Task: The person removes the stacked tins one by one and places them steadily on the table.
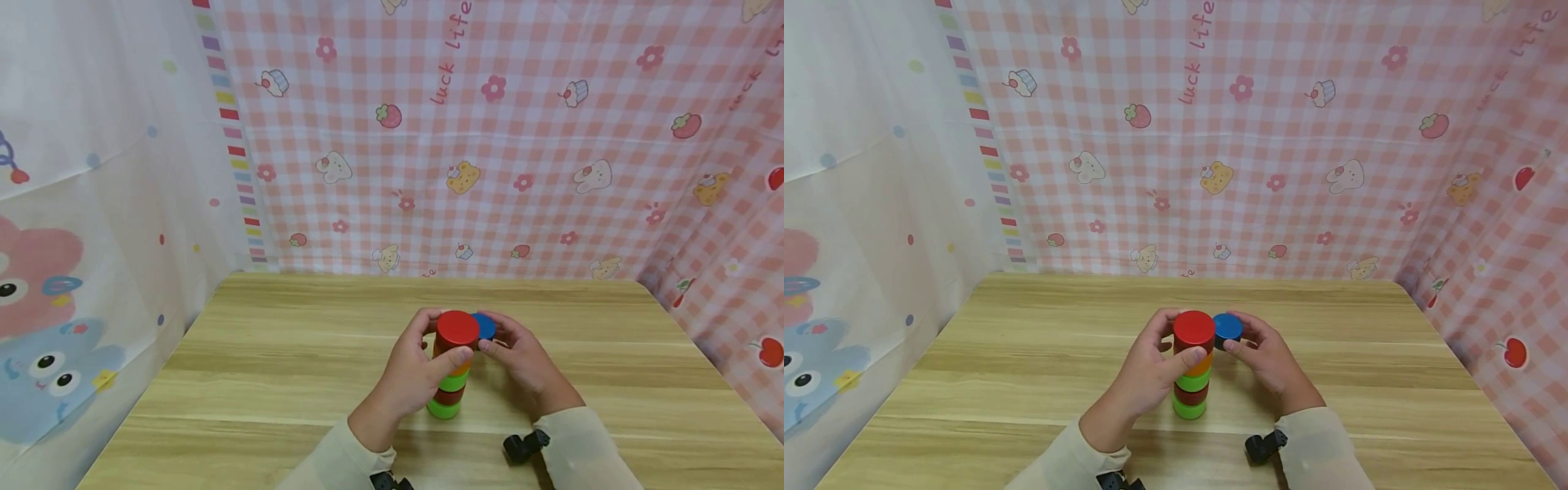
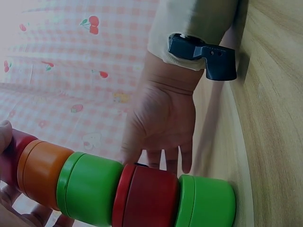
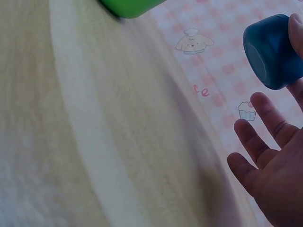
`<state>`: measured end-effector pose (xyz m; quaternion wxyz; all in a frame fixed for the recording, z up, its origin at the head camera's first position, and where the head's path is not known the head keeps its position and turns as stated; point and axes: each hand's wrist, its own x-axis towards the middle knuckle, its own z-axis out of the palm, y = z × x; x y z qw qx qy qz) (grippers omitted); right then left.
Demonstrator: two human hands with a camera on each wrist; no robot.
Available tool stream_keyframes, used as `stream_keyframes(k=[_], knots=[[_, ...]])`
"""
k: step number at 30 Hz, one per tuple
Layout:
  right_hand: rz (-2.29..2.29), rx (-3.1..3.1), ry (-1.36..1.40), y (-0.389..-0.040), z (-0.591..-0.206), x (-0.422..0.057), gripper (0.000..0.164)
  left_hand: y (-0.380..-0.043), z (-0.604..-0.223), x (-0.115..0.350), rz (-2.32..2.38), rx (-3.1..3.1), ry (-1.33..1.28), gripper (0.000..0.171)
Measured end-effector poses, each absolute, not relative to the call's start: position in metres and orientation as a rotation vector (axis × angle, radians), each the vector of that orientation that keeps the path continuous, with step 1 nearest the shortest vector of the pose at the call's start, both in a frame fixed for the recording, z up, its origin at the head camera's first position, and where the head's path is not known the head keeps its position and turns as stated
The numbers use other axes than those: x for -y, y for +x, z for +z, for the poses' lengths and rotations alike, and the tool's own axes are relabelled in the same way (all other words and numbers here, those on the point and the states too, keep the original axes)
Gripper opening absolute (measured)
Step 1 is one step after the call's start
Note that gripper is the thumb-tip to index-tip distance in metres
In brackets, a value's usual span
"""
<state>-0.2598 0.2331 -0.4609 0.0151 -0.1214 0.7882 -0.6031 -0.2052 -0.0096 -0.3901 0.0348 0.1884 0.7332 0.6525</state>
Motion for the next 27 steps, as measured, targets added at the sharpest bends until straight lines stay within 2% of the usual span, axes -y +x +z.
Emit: stream_keyframes(k=[15, 27], knots=[[-1.919, -2.394, -0.422, -0.263, -0.471, -0.235, 0.058, -0.205, -0.389, 0.010, 2.008, -2.249, 0.587, 0.048], [-1.859, -2.408, -0.305, -0.264, -0.473, -0.235, 0.061, -0.205, -0.390, 0.010, 2.005, -2.253, 0.596, 0.048]])
